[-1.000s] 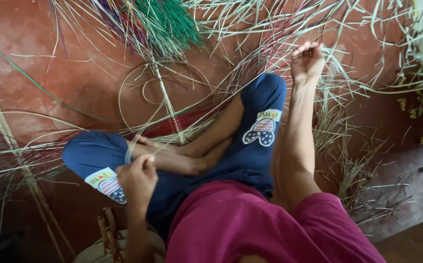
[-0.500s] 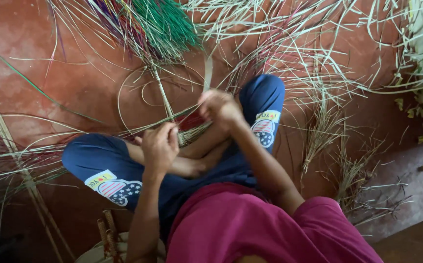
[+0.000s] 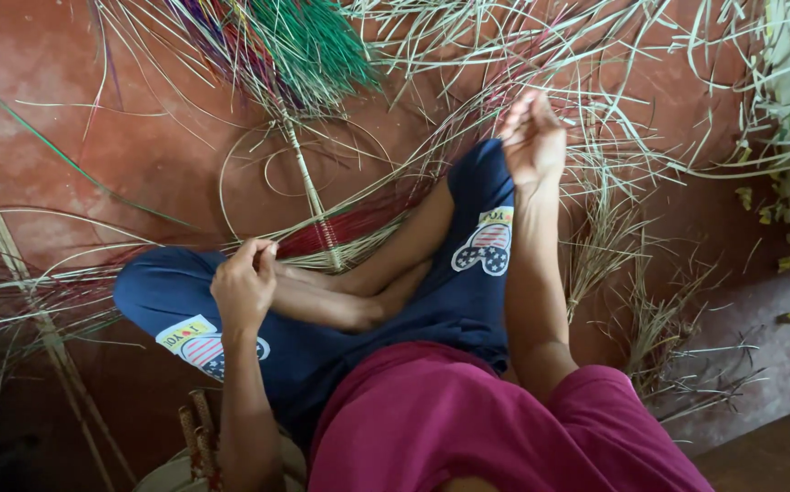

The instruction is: Weaving thin plant fibers around a circular frame to create a handcrafted object

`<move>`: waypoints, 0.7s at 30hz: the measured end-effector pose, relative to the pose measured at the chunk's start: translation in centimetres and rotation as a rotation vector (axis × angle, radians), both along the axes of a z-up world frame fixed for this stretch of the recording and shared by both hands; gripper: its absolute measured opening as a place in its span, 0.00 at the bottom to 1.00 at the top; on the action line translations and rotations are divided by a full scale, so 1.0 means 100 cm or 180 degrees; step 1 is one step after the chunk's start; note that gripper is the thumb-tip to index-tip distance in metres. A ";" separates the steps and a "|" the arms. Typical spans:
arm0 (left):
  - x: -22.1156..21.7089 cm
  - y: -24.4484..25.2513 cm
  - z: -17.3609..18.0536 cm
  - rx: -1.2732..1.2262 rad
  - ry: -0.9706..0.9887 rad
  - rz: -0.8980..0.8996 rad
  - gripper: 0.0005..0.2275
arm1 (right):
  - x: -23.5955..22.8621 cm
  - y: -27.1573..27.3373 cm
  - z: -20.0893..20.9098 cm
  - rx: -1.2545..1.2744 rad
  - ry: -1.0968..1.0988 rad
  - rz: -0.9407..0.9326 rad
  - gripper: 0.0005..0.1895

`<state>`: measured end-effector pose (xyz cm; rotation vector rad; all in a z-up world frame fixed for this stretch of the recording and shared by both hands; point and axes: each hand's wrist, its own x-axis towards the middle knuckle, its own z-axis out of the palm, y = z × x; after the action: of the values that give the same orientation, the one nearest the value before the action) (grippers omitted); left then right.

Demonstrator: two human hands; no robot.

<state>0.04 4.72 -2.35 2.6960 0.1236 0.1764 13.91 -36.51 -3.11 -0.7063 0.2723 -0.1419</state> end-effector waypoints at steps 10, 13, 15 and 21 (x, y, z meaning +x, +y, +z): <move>0.026 -0.029 -0.017 -0.1405 -0.0029 -0.0886 0.05 | -0.035 0.153 0.036 -0.2234 -0.1530 0.0136 0.05; 0.038 -0.037 -0.030 -0.2704 0.0783 -0.0698 0.06 | -0.046 0.185 -0.001 -0.4531 -0.3373 0.0807 0.08; 0.044 -0.034 -0.047 -0.3727 0.1082 -0.0059 0.05 | -0.047 0.190 -0.047 -0.4859 -0.2530 0.1087 0.09; 0.061 -0.026 -0.104 -0.2192 0.0140 -0.0568 0.07 | -0.022 0.184 -0.091 -0.5503 -0.0491 0.1866 0.05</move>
<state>6.13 2.14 -12.74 2.0104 -0.0404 0.0114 11.71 -18.15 -12.20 -2.4354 -0.3140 0.1845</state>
